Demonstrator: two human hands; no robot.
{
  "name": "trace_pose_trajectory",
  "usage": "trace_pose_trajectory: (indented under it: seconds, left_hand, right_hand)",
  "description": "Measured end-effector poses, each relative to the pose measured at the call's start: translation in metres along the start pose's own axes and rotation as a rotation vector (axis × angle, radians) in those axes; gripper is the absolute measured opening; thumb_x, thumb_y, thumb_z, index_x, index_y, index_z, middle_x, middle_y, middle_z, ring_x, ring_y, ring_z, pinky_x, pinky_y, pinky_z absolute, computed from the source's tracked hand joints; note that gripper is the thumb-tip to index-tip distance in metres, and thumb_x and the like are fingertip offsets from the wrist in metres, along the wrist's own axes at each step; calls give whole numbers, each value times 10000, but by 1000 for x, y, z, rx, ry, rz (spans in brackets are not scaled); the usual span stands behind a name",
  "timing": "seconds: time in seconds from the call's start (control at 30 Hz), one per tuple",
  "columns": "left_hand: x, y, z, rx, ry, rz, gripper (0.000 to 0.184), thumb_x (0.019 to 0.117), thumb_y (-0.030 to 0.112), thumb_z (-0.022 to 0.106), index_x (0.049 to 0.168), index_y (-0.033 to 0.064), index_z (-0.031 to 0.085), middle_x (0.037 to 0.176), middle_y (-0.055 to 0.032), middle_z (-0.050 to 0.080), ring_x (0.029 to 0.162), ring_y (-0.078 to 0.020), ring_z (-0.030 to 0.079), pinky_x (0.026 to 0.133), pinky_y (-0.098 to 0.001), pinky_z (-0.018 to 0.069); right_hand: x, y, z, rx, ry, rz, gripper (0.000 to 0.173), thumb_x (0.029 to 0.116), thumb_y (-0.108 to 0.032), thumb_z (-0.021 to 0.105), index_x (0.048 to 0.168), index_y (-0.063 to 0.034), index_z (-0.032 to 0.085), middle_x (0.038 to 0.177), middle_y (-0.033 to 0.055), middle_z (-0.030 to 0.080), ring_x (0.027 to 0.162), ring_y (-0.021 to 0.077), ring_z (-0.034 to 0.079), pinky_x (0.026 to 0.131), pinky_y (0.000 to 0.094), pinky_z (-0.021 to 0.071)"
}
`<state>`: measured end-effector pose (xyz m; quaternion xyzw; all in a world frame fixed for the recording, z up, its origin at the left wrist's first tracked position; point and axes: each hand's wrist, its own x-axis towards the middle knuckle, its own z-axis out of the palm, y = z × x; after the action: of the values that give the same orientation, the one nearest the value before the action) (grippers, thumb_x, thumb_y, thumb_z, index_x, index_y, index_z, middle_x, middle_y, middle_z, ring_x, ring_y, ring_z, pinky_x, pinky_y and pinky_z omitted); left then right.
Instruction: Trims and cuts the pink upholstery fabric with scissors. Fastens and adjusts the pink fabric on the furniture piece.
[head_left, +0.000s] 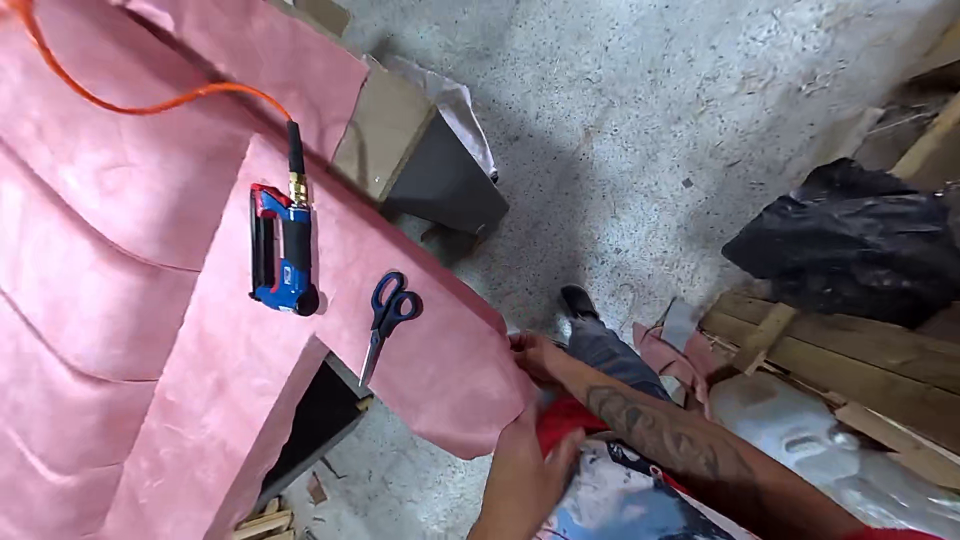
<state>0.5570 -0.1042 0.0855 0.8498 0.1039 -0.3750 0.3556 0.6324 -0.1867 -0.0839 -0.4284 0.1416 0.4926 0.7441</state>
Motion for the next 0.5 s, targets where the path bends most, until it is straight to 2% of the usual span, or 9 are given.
trace_pose_trajectory:
  seconds: [0.07, 0.1, 0.13, 0.17, 0.23, 0.27, 0.37, 0.43, 0.5]
  left_hand:
    - [-27, 10, -21, 200, 189, 415, 243, 966, 333, 726, 1094, 137, 790, 1077, 9, 781, 1021, -106, 739, 931, -358, 621]
    - [-30, 15, -35, 367, 311, 551, 252, 928, 366, 769, 1128, 212, 773, 1141, 43, 759, 1107, -103, 703, 999, -384, 585]
    - [-22, 21, -51, 549, 361, 598, 434, 890, 419, 791, 1283, 255, 704, 1318, 25, 695, 1275, -179, 621, 1118, -526, 466]
    - [-3, 21, -66, 729, 339, 610, 662, 843, 430, 817, 1437, 254, 584, 1486, -30, 581, 1407, -267, 515, 1152, -661, 355]
    - [41, 7, -81, 983, 190, 570, 934, 736, 236, 911, 1552, 164, 463, 1625, -94, 415, 1514, -337, 358, 1150, -748, 286]
    - [58, -4, -82, 1066, 105, 562, 849, 779, 111, 862, 1535, 97, 477, 1627, -107, 409, 1529, -324, 333, 1179, -715, 272]
    - [83, -10, -86, 1205, -83, 658, 272, 988, 13, 574, 1234, -42, 678, 1358, -174, 653, 1416, -338, 495, 1242, -595, 260]
    - [84, -7, -92, 1248, -169, 706, 230, 1001, -30, 491, 1106, -43, 696, 1200, -166, 702, 1303, -342, 571, 1248, -593, 238]
    - [83, -14, -103, 1273, -136, 794, 222, 1003, 0, 494, 1051, -6, 710, 1086, -117, 712, 1189, -301, 622, 1251, -607, 227]
  right_hand:
    - [-2, -2, 2, 101, -60, 54, 176, 1017, -55, 540, 1134, -29, 668, 932, 37, 707, 816, 112, 673, 768, 331, 575]
    - [-6, -6, 2, 168, -95, 88, 177, 1021, -50, 519, 1126, -43, 661, 930, 32, 710, 823, 114, 679, 776, 333, 578]
    - [-11, -11, 3, 220, -126, 118, 167, 1023, -45, 500, 1091, -65, 651, 898, 15, 708, 803, 104, 679, 763, 319, 580]
    - [-14, -16, 4, 254, -142, 132, 170, 1019, -36, 478, 1042, -86, 639, 851, -4, 703, 766, 91, 675, 731, 302, 577]
    - [-7, -9, 8, 297, -165, 136, 164, 1036, -88, 446, 1056, -109, 607, 853, -9, 691, 771, 94, 674, 722, 303, 578]
    - [-4, -5, 13, 328, -172, 132, 174, 1066, -140, 425, 1090, -116, 596, 879, -7, 694, 799, 98, 682, 744, 307, 587]
    - [2, -6, 22, 292, -106, 109, 171, 1061, -152, 444, 1082, -111, 609, 851, -5, 687, 762, 96, 672, 707, 302, 577]
    - [2, -27, 13, -67, -15, 80, 136, 1025, -113, 527, 1093, -69, 636, 871, 14, 698, 773, 115, 686, 712, 322, 595]
    - [7, -83, -3, -723, 219, -13, 177, 954, -163, 659, 1067, -43, 722, 926, 107, 724, 844, 244, 698, 780, 483, 581]
